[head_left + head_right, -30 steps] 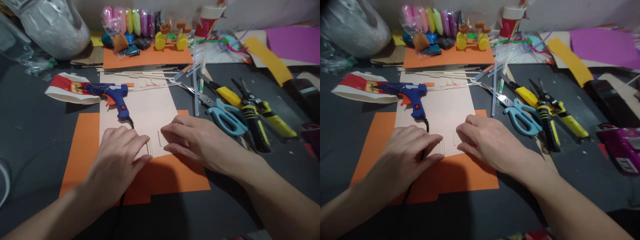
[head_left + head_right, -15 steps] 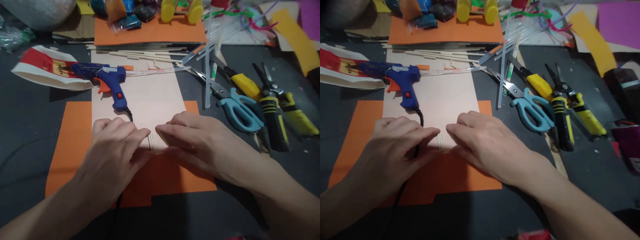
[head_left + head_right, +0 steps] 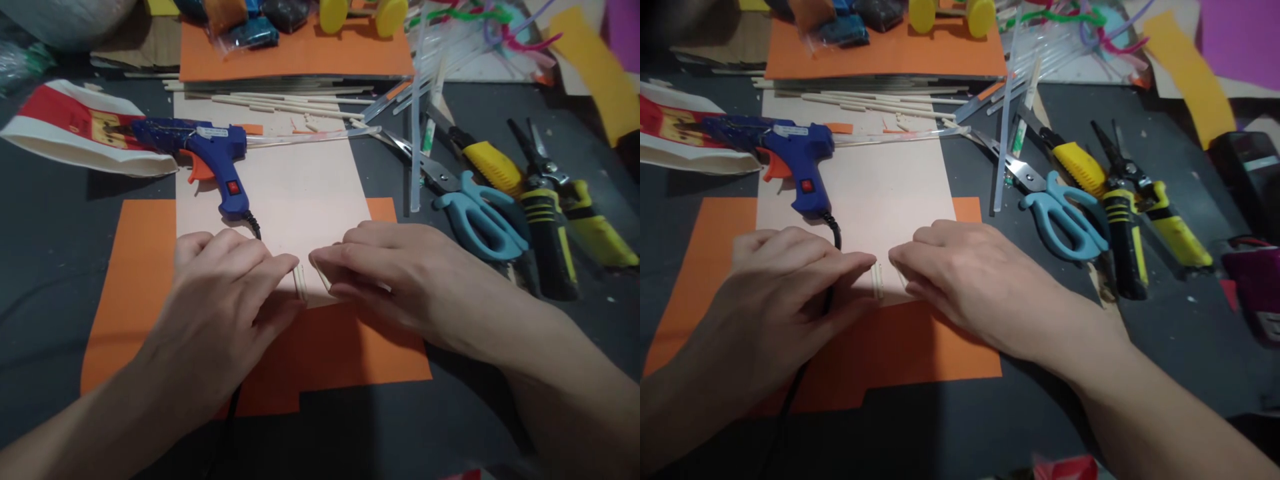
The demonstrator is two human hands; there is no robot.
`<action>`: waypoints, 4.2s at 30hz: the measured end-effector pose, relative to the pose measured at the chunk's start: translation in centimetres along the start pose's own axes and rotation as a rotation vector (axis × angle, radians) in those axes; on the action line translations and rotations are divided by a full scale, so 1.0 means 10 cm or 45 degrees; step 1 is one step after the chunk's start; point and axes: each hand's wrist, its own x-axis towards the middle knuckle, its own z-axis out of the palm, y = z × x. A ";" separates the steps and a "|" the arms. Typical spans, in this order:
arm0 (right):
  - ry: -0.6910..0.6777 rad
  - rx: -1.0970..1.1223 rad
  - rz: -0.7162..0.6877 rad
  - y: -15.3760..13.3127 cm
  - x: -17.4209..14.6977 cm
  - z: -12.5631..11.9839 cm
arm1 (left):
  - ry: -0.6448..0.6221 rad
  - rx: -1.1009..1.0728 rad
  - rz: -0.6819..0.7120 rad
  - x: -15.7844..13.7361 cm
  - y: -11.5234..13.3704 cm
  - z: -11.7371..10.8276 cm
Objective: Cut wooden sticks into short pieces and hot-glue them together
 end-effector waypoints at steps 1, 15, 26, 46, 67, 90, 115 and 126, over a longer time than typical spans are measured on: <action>0.005 -0.006 -0.001 0.00 0.00 0.01 | 0.001 -0.001 -0.002 0.00 0.00 0.00; 0.096 0.013 0.084 -0.07 0.04 0.12 | -0.114 0.019 -0.008 0.02 0.01 -0.04; 0.167 0.022 0.060 -0.09 0.07 0.16 | -0.118 0.036 -0.011 0.02 0.01 -0.04; 0.196 0.015 0.048 -0.09 0.10 0.19 | -0.060 -0.060 -0.058 0.02 0.00 -0.01; 0.227 0.004 0.175 -0.20 0.11 0.23 | -0.175 -0.073 -0.012 -0.01 -0.01 -0.07; 0.225 0.005 0.184 -0.19 0.10 0.27 | -0.107 -0.077 -0.101 -0.01 0.03 -0.05; 0.205 -0.058 0.182 -0.20 0.10 0.22 | -0.124 -0.051 -0.074 0.01 0.00 -0.07; 0.226 -0.069 0.175 -0.19 0.10 0.25 | -0.137 -0.040 -0.046 0.00 0.01 -0.07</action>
